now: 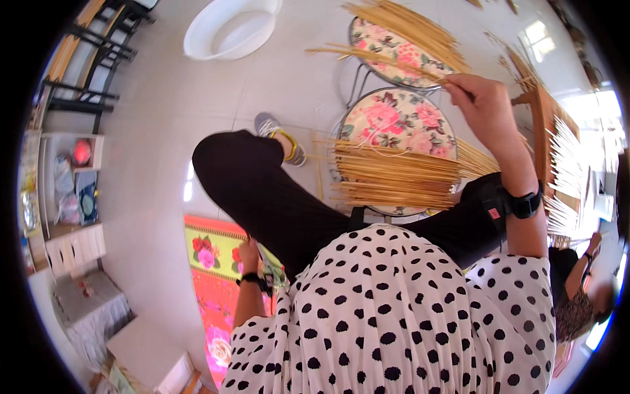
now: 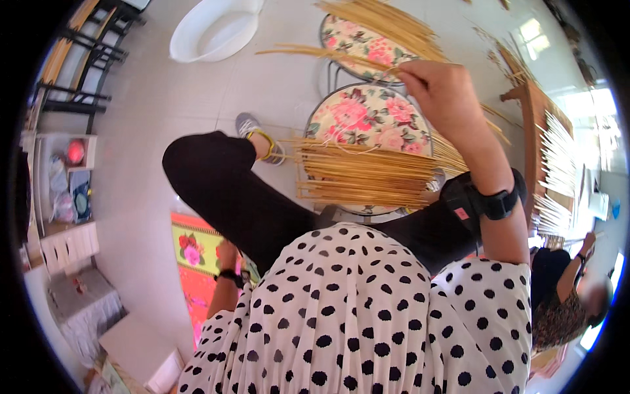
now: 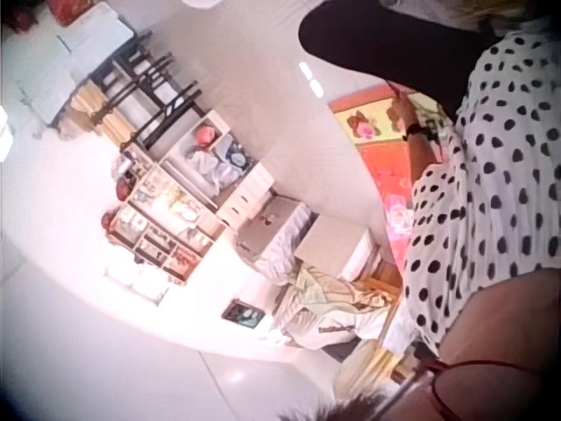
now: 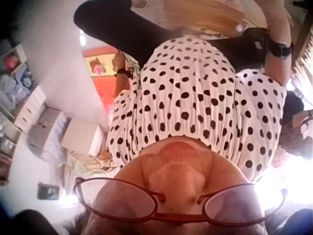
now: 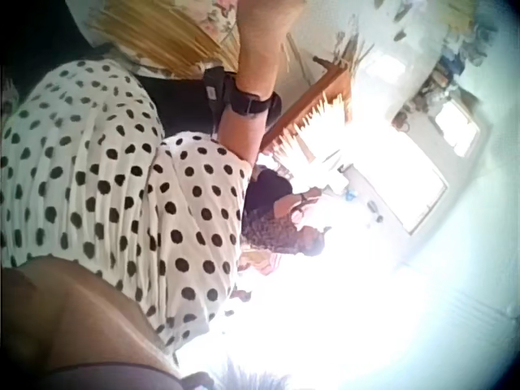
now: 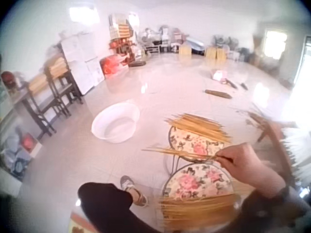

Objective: The person organizes bamboo sticks on a stool, aligns them, and uses pliers and string to bind them together.

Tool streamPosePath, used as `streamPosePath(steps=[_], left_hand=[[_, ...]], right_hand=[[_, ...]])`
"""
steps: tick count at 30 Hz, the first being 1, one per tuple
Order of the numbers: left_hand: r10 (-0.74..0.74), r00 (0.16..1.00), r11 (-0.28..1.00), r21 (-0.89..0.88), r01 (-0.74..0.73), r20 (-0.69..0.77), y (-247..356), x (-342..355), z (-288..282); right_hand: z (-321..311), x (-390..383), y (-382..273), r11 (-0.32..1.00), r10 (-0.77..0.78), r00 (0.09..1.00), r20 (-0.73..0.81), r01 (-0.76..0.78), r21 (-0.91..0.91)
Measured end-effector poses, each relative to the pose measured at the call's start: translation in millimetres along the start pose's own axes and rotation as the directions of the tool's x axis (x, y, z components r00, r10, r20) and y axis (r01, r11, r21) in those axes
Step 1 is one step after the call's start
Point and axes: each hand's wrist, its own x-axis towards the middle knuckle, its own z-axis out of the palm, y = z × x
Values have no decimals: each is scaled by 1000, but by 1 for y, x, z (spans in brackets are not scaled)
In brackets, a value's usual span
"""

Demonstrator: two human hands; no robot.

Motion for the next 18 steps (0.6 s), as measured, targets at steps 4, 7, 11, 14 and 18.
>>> streamPosePath(steps=[4,7,11,14,18], left_hand=[[251,953,960,-85,-268,-168,56,-38,28],[244,957,965,-62,-256,-157,78,-61,12],[111,994,994,-12,-111,-7,41,-29,3],[129,987,987,109,-118,-98,11,32,-35],[63,801,997,80,-20,-595,42,79,-199]], right_hand=[[-1,-3,2,998,-41,998,-38,39,-51],[-2,-3,-2,1000,-21,999,-49,20,-18],[-1,-2,-7,998,-62,997,-50,61,-12],[-7,-9,-4,998,-58,996,-69,56,-31],[-3,-16,0,999,-44,997,-66,42,-30]])
